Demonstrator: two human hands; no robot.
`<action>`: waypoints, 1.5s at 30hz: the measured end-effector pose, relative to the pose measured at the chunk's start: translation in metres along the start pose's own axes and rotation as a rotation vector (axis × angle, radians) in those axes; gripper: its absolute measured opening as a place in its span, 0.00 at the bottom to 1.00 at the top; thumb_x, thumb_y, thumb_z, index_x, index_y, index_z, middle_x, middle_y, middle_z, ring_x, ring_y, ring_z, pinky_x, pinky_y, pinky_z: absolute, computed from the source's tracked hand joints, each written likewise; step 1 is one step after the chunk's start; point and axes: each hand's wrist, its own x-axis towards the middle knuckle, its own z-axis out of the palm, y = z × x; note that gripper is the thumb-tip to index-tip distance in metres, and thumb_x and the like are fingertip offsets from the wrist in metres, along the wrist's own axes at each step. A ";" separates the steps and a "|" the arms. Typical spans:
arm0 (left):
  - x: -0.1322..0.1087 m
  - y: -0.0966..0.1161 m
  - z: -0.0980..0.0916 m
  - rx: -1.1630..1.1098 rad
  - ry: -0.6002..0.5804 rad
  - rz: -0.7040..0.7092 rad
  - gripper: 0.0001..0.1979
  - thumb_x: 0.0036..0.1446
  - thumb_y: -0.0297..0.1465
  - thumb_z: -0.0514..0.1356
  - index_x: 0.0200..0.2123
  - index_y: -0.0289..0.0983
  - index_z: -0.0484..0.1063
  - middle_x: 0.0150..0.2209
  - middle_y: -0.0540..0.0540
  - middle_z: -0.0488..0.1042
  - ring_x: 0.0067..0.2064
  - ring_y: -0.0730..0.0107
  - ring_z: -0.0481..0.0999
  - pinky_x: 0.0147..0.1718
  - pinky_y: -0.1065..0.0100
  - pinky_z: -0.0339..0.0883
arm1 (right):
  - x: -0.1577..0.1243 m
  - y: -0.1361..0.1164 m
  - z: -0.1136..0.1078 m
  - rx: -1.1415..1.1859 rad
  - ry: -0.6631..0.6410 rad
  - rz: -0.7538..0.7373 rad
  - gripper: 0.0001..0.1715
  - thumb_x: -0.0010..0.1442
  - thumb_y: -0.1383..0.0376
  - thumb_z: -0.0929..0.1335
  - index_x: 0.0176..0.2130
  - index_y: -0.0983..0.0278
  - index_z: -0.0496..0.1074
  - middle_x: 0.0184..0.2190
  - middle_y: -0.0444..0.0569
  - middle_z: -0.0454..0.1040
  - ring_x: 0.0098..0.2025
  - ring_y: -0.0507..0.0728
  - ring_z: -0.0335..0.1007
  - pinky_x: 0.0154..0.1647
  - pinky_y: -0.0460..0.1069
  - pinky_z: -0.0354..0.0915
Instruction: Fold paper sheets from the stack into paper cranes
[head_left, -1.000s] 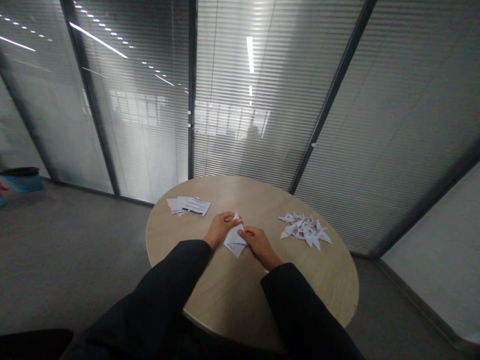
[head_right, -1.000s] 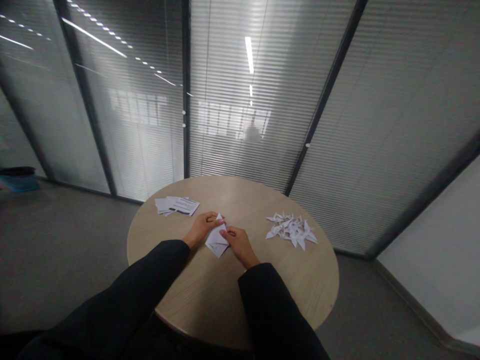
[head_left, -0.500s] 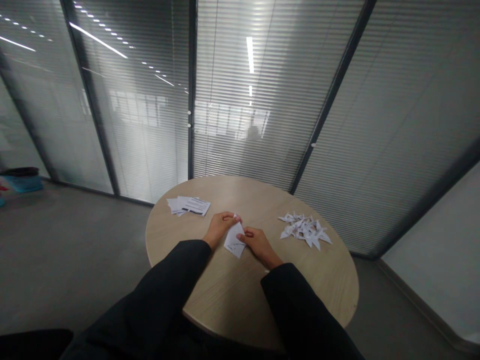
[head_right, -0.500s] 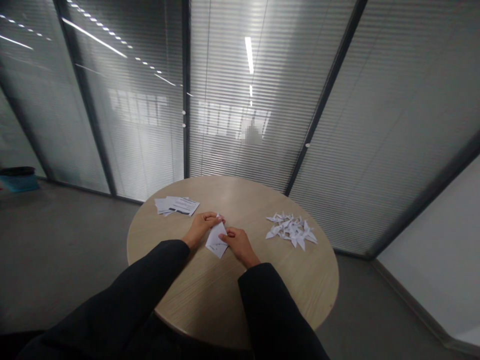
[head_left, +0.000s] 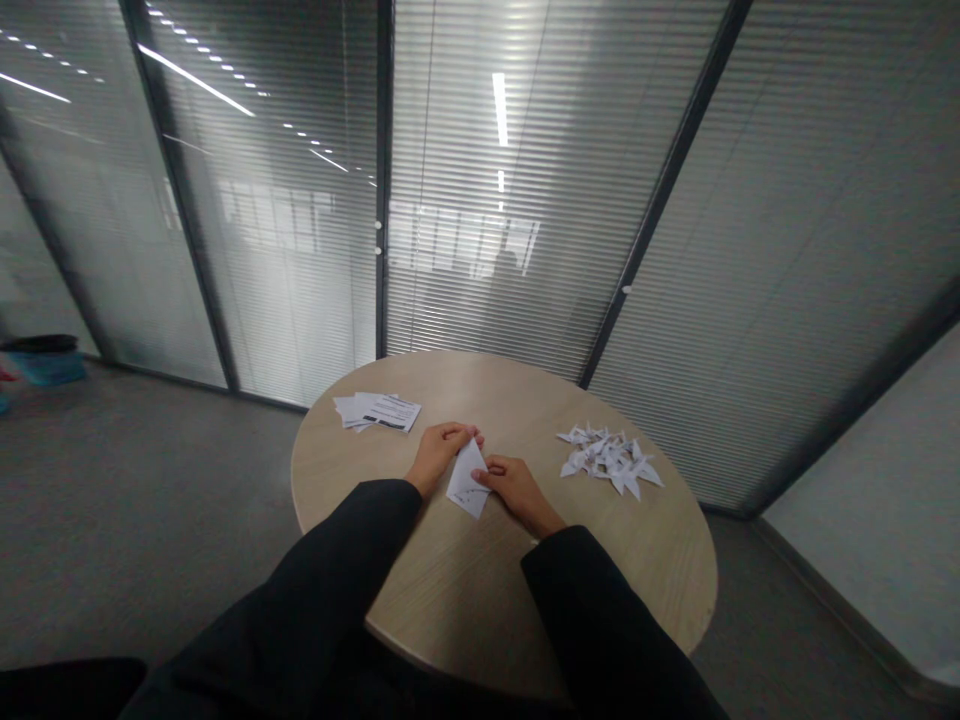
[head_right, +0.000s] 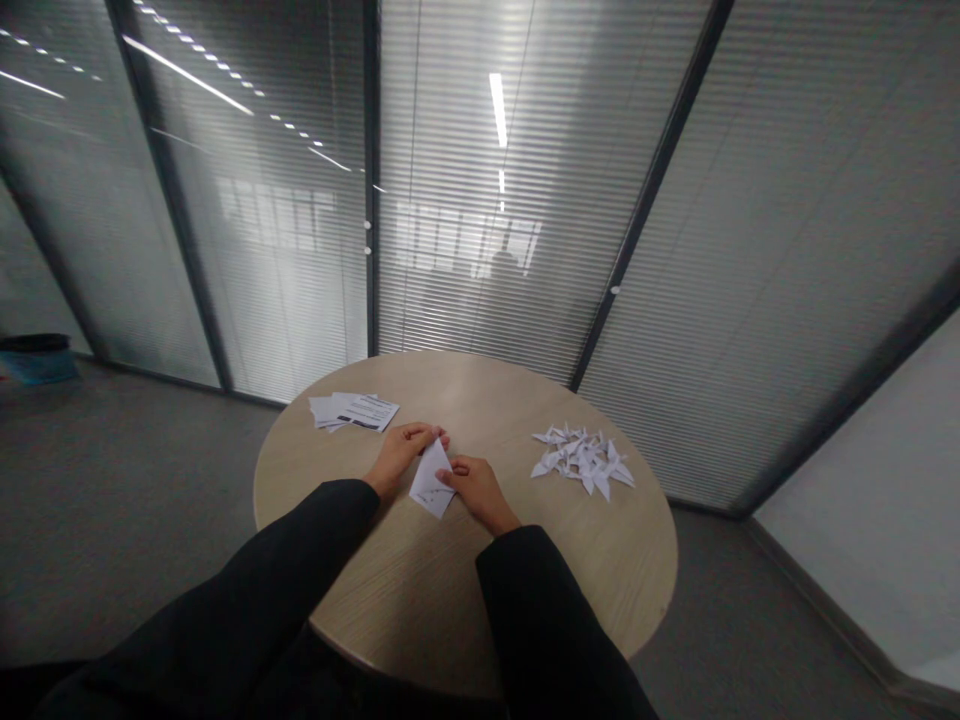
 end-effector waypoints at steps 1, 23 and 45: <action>0.000 0.000 0.000 -0.017 0.011 -0.002 0.18 0.41 0.41 0.68 0.27 0.30 0.75 0.28 0.39 0.78 0.29 0.64 0.76 0.28 0.68 0.67 | 0.000 0.000 0.000 -0.005 -0.003 0.003 0.20 0.41 0.53 0.73 0.28 0.68 0.74 0.26 0.48 0.77 0.29 0.58 0.73 0.32 0.50 0.65; 0.003 -0.003 -0.002 -0.036 -0.014 0.019 0.18 0.41 0.40 0.67 0.30 0.30 0.76 0.30 0.40 0.79 0.33 0.61 0.77 0.36 0.64 0.69 | -0.003 -0.002 -0.001 0.082 -0.001 0.039 0.19 0.42 0.55 0.73 0.30 0.68 0.75 0.26 0.48 0.78 0.29 0.58 0.73 0.33 0.50 0.65; 0.003 -0.003 -0.004 0.201 -0.010 0.066 0.23 0.45 0.48 0.62 0.26 0.30 0.76 0.27 0.41 0.78 0.27 0.66 0.75 0.27 0.69 0.66 | 0.000 0.002 -0.001 -0.018 0.011 0.015 0.17 0.42 0.55 0.72 0.27 0.67 0.74 0.25 0.47 0.76 0.28 0.57 0.72 0.29 0.48 0.64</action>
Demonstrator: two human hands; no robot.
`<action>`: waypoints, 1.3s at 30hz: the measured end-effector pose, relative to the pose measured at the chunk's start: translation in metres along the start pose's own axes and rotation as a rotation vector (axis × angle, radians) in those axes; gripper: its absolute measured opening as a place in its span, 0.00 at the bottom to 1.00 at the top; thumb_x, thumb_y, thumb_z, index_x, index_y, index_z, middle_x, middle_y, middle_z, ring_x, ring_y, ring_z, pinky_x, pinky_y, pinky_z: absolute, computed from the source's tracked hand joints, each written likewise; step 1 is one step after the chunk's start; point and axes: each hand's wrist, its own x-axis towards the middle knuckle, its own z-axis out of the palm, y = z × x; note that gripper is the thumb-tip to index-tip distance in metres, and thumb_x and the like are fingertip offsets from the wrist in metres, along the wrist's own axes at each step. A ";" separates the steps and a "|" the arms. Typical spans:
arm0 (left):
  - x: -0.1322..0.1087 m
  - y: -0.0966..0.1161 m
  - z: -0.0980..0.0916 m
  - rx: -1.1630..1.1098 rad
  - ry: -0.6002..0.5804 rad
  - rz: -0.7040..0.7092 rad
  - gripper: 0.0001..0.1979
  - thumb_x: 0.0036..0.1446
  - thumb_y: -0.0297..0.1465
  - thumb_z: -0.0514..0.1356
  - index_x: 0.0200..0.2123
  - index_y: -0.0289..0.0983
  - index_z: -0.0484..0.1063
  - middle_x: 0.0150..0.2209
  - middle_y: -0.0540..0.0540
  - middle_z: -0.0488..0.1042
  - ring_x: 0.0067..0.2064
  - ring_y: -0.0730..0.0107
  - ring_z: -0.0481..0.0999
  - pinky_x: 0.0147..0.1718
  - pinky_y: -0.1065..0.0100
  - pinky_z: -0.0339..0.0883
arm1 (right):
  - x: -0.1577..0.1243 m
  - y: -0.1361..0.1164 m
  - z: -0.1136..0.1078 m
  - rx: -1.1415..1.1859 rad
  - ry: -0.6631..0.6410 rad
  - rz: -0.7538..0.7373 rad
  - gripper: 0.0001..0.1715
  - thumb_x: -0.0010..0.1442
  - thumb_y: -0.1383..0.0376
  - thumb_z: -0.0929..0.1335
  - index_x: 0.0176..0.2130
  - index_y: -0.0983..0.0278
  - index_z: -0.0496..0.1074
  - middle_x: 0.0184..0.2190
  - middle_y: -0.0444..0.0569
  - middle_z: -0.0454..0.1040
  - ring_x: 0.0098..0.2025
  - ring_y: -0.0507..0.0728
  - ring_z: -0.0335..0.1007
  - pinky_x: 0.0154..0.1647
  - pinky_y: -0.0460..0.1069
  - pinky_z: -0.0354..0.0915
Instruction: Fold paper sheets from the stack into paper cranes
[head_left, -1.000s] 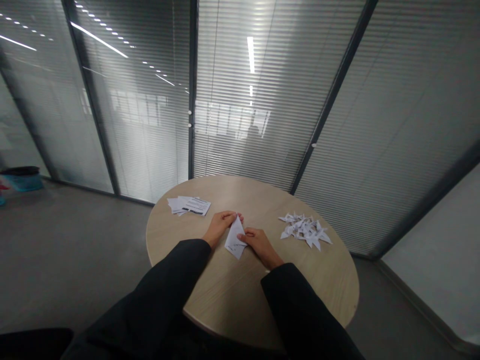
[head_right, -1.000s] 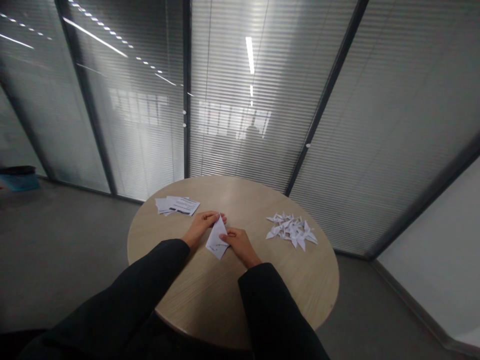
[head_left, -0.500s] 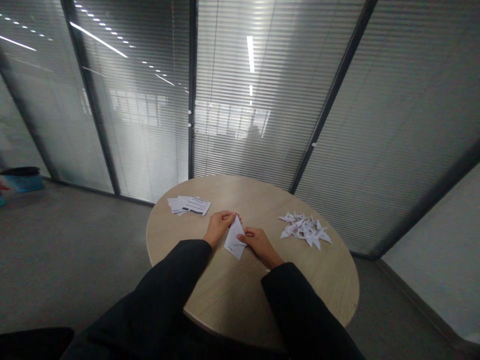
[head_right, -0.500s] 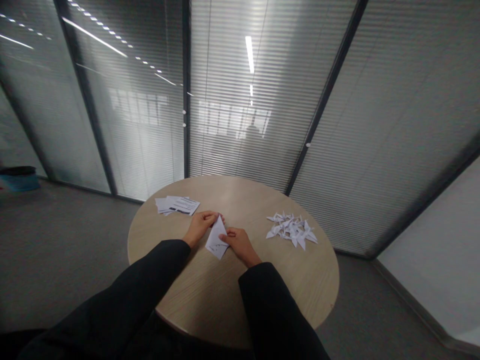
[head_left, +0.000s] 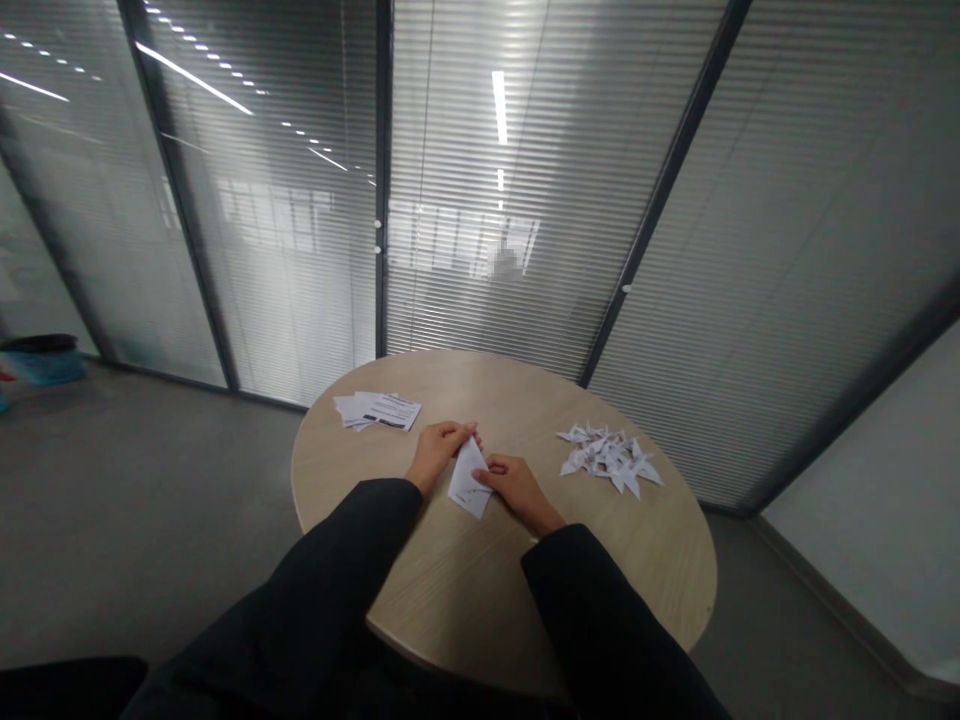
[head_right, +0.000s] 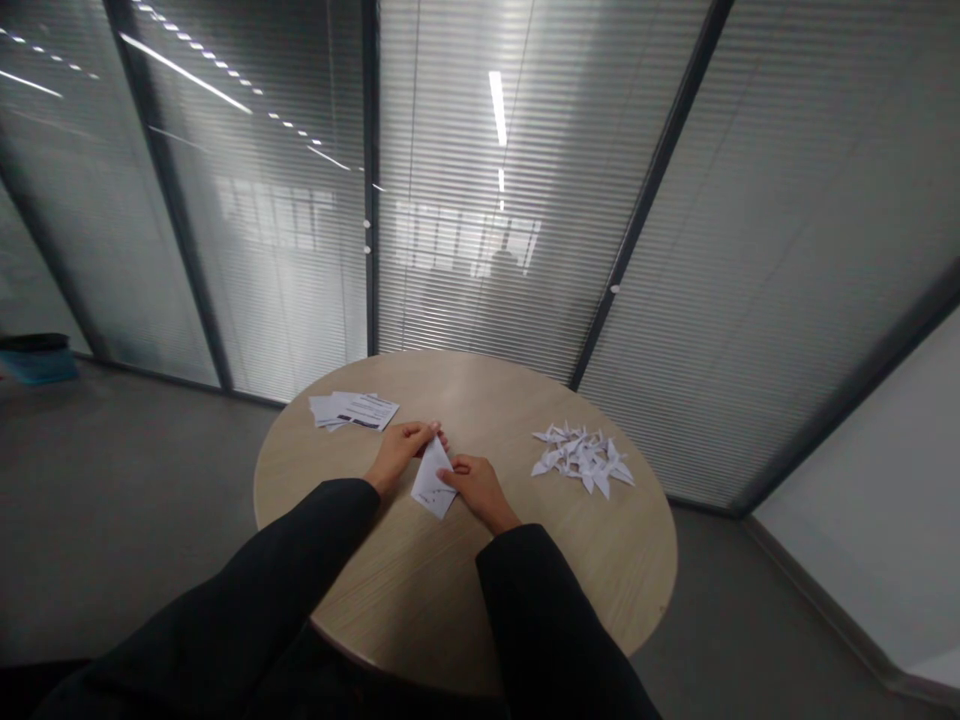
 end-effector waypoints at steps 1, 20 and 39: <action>0.000 0.000 0.000 0.023 0.001 0.000 0.22 0.44 0.47 0.63 0.26 0.30 0.75 0.27 0.41 0.78 0.26 0.67 0.75 0.26 0.69 0.65 | 0.000 0.000 0.000 -0.006 0.006 -0.005 0.17 0.43 0.55 0.72 0.27 0.67 0.74 0.25 0.47 0.76 0.28 0.57 0.72 0.29 0.48 0.64; -0.002 0.002 0.002 -0.069 -0.009 -0.027 0.19 0.41 0.44 0.66 0.25 0.31 0.75 0.27 0.41 0.78 0.27 0.66 0.76 0.29 0.68 0.67 | 0.001 0.001 0.000 0.040 -0.007 0.006 0.17 0.42 0.55 0.73 0.27 0.67 0.74 0.25 0.47 0.76 0.28 0.57 0.71 0.31 0.49 0.64; -0.004 0.003 0.002 0.043 -0.013 0.033 0.19 0.45 0.45 0.63 0.23 0.32 0.76 0.25 0.43 0.77 0.25 0.70 0.72 0.25 0.70 0.62 | -0.001 -0.006 0.003 0.028 0.056 -0.036 0.19 0.46 0.52 0.71 0.29 0.66 0.74 0.25 0.47 0.75 0.28 0.55 0.69 0.30 0.48 0.62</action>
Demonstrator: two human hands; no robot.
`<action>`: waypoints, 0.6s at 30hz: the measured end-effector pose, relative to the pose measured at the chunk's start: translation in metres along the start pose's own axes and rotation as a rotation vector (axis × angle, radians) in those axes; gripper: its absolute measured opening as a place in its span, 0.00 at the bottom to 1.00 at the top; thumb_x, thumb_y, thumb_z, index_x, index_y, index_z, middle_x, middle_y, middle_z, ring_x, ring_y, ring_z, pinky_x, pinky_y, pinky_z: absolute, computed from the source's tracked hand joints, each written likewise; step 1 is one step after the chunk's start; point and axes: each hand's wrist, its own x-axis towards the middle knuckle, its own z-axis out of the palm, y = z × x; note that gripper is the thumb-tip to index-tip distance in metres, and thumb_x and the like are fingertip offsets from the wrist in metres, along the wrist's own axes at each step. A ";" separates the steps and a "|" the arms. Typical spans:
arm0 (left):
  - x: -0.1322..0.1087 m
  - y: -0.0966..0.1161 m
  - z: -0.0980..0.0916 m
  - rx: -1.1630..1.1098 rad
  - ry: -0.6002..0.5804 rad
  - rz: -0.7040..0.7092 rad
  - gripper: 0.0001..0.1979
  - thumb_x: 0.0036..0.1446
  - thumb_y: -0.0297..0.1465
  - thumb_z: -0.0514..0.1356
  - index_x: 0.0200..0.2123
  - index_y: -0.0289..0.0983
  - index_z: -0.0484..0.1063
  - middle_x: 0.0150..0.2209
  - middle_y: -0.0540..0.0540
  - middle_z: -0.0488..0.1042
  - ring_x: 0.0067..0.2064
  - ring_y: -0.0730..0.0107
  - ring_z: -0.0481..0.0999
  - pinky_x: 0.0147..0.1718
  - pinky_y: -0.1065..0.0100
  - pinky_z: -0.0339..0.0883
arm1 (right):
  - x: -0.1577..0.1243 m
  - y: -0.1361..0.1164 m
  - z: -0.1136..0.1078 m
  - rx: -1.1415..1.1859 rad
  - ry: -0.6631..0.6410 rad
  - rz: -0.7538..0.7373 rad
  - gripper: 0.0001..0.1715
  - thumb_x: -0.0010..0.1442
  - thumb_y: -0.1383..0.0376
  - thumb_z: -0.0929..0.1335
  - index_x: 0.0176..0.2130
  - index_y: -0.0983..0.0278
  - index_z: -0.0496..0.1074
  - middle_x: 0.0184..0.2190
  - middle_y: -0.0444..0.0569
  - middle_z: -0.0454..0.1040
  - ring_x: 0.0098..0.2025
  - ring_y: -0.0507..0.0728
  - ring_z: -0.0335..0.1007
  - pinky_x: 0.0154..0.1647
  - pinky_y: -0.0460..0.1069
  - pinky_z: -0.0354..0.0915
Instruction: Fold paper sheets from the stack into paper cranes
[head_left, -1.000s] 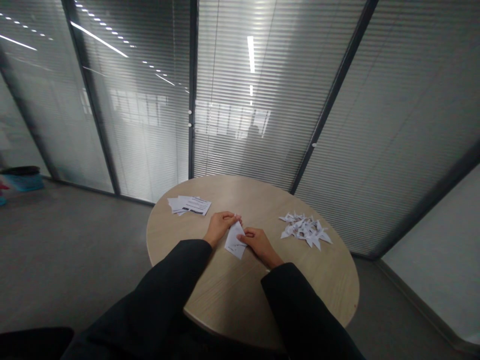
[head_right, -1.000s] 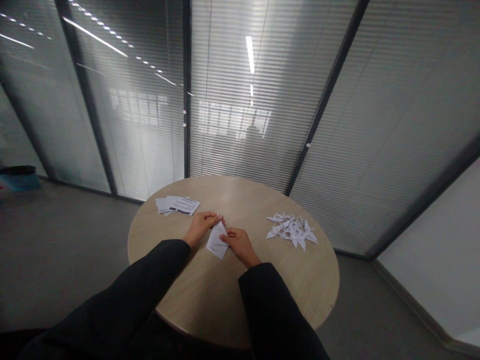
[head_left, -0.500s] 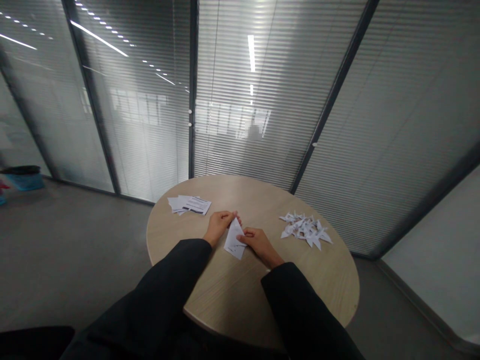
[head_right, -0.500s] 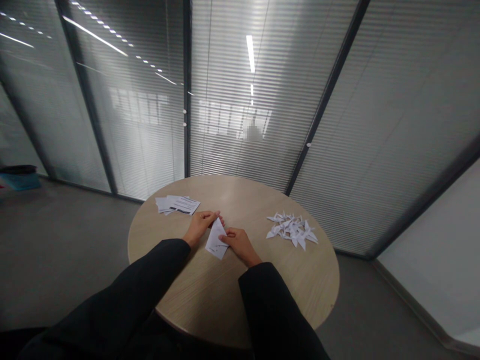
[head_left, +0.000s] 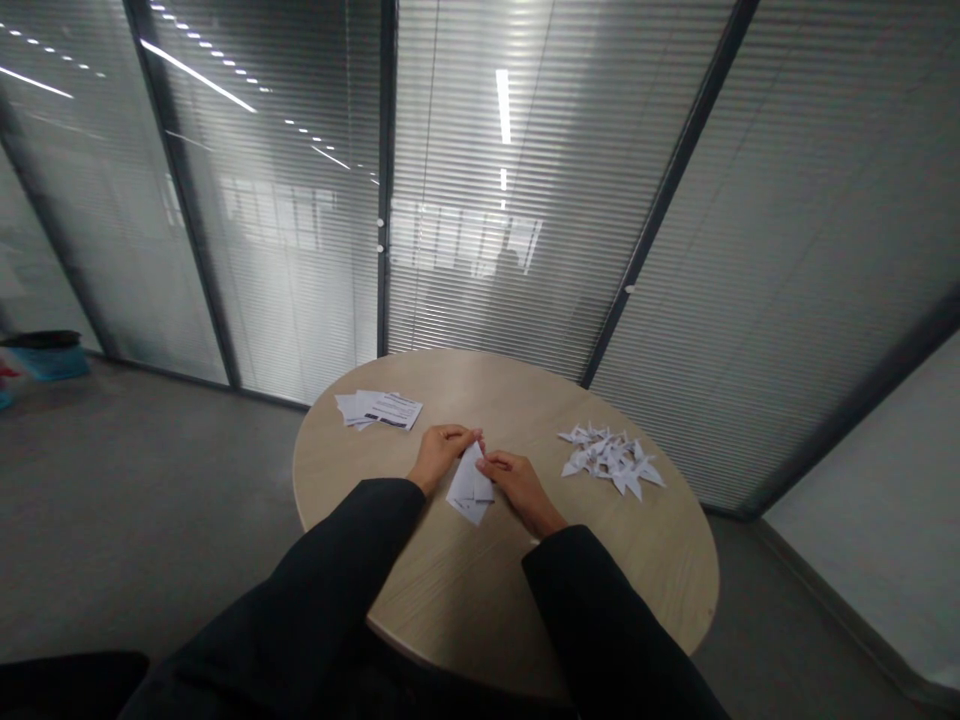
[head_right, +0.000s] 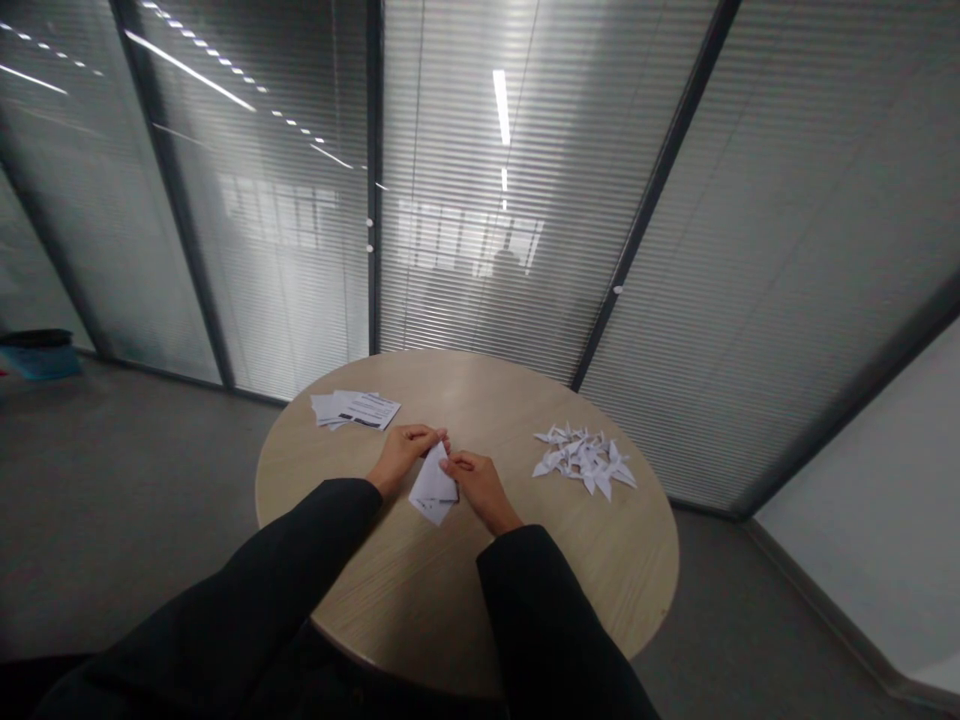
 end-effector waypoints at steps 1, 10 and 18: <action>0.001 -0.001 0.000 -0.004 0.010 -0.016 0.19 0.44 0.45 0.64 0.23 0.32 0.76 0.25 0.43 0.77 0.24 0.70 0.71 0.25 0.70 0.62 | 0.000 0.000 0.000 -0.008 -0.005 0.001 0.19 0.45 0.52 0.71 0.28 0.66 0.75 0.25 0.46 0.75 0.28 0.55 0.69 0.30 0.48 0.62; 0.001 0.002 0.000 0.052 0.127 -0.034 0.20 0.42 0.45 0.64 0.20 0.32 0.73 0.22 0.43 0.75 0.20 0.74 0.68 0.21 0.72 0.60 | 0.000 0.000 -0.001 -0.010 -0.039 0.035 0.19 0.45 0.53 0.71 0.27 0.67 0.74 0.21 0.45 0.73 0.23 0.52 0.66 0.25 0.46 0.58; -0.002 0.001 0.001 0.218 0.180 0.046 0.20 0.46 0.47 0.60 0.18 0.34 0.70 0.17 0.49 0.71 0.19 0.75 0.65 0.19 0.73 0.55 | 0.000 -0.002 -0.003 -0.024 -0.049 0.029 0.17 0.45 0.54 0.71 0.27 0.67 0.75 0.22 0.45 0.74 0.25 0.53 0.67 0.27 0.47 0.59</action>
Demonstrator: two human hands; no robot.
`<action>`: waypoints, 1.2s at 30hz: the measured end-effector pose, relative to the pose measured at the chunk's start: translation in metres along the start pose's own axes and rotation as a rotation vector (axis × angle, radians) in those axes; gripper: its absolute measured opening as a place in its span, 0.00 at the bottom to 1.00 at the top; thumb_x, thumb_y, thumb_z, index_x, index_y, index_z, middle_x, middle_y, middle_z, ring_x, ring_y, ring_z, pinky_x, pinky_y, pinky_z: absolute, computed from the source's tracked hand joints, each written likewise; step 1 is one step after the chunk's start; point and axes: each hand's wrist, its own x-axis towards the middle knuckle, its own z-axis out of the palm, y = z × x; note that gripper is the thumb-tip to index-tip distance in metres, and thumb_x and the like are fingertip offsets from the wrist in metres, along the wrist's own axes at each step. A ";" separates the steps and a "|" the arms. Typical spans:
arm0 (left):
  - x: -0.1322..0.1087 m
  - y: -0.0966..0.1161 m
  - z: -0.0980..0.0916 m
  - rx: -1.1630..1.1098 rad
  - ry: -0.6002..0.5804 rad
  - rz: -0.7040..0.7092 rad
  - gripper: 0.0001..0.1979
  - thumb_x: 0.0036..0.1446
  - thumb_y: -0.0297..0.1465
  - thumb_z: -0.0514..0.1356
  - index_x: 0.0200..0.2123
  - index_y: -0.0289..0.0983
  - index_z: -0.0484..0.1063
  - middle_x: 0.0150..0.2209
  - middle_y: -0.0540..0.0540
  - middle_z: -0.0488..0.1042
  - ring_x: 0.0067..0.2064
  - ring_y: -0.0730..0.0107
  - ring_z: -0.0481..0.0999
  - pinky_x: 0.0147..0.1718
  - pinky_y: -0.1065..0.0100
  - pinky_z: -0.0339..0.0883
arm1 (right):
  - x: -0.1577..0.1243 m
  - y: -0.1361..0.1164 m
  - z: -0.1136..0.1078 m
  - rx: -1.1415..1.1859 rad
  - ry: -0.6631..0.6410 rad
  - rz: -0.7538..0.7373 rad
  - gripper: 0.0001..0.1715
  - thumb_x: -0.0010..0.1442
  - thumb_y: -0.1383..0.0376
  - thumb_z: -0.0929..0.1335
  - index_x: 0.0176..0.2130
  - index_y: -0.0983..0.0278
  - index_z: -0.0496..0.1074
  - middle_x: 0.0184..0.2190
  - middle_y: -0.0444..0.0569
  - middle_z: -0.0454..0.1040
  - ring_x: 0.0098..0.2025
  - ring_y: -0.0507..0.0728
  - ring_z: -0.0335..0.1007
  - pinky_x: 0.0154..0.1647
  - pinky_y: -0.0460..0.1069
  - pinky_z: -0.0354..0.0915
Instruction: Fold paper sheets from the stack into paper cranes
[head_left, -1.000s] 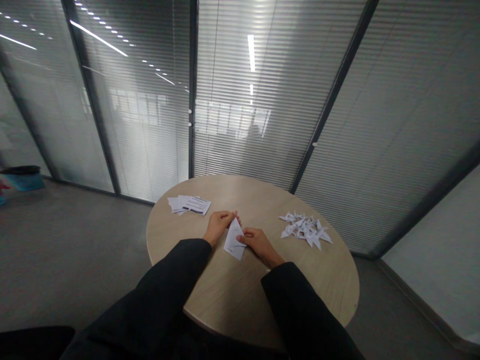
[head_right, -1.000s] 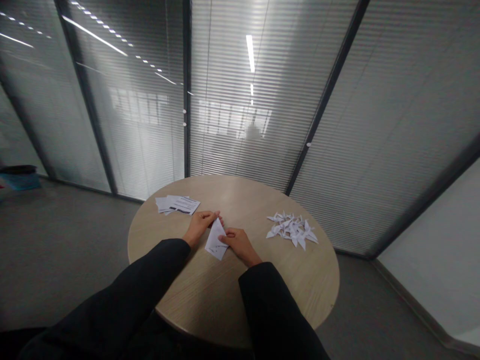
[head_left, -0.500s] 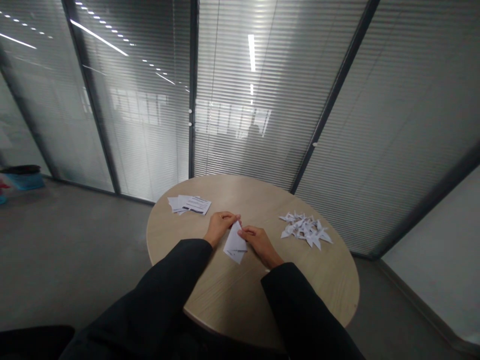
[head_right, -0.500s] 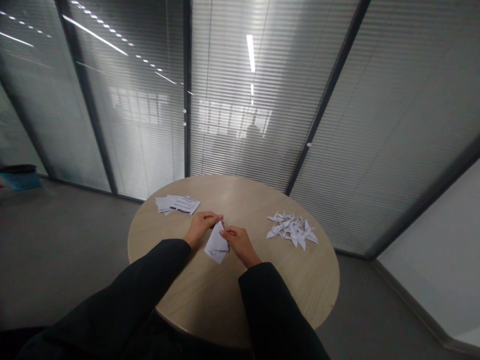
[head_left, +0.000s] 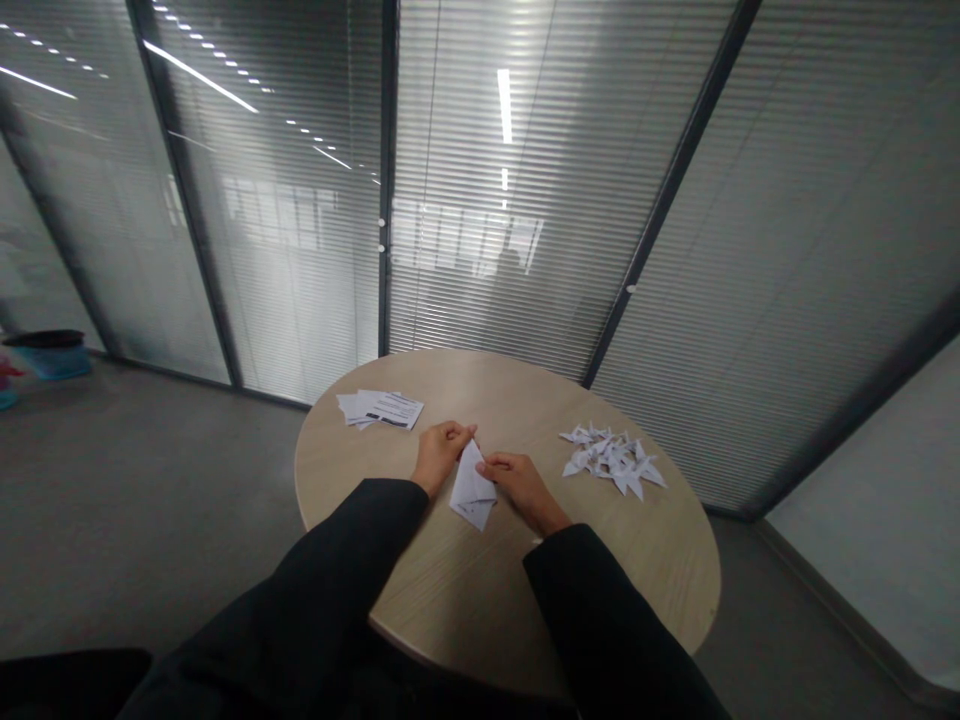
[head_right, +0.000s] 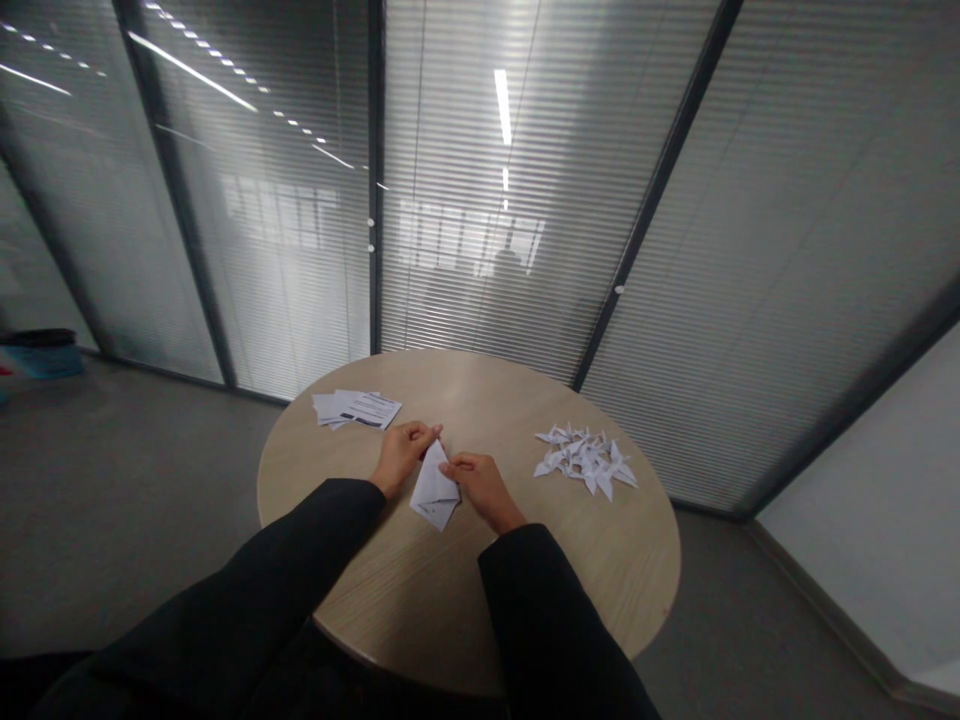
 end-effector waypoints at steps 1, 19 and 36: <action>0.000 0.000 0.000 0.039 0.008 0.020 0.20 0.47 0.46 0.59 0.18 0.34 0.70 0.16 0.49 0.69 0.19 0.76 0.64 0.19 0.73 0.54 | 0.000 -0.001 0.000 -0.005 -0.004 -0.010 0.16 0.45 0.55 0.71 0.26 0.67 0.75 0.22 0.44 0.74 0.25 0.53 0.67 0.27 0.47 0.59; 0.006 -0.012 0.004 -0.145 -0.177 -0.123 0.20 0.33 0.43 0.69 0.22 0.33 0.70 0.23 0.44 0.76 0.23 0.70 0.72 0.22 0.72 0.60 | -0.001 0.001 0.001 0.007 0.038 -0.019 0.17 0.44 0.53 0.71 0.24 0.65 0.71 0.20 0.43 0.70 0.24 0.52 0.63 0.26 0.46 0.57; 0.000 -0.002 0.005 -0.134 -0.138 -0.115 0.21 0.36 0.46 0.67 0.19 0.34 0.69 0.18 0.48 0.73 0.19 0.73 0.68 0.19 0.72 0.57 | 0.001 0.000 0.001 -0.076 0.093 -0.066 0.19 0.47 0.52 0.69 0.24 0.66 0.73 0.20 0.44 0.70 0.24 0.53 0.63 0.27 0.46 0.57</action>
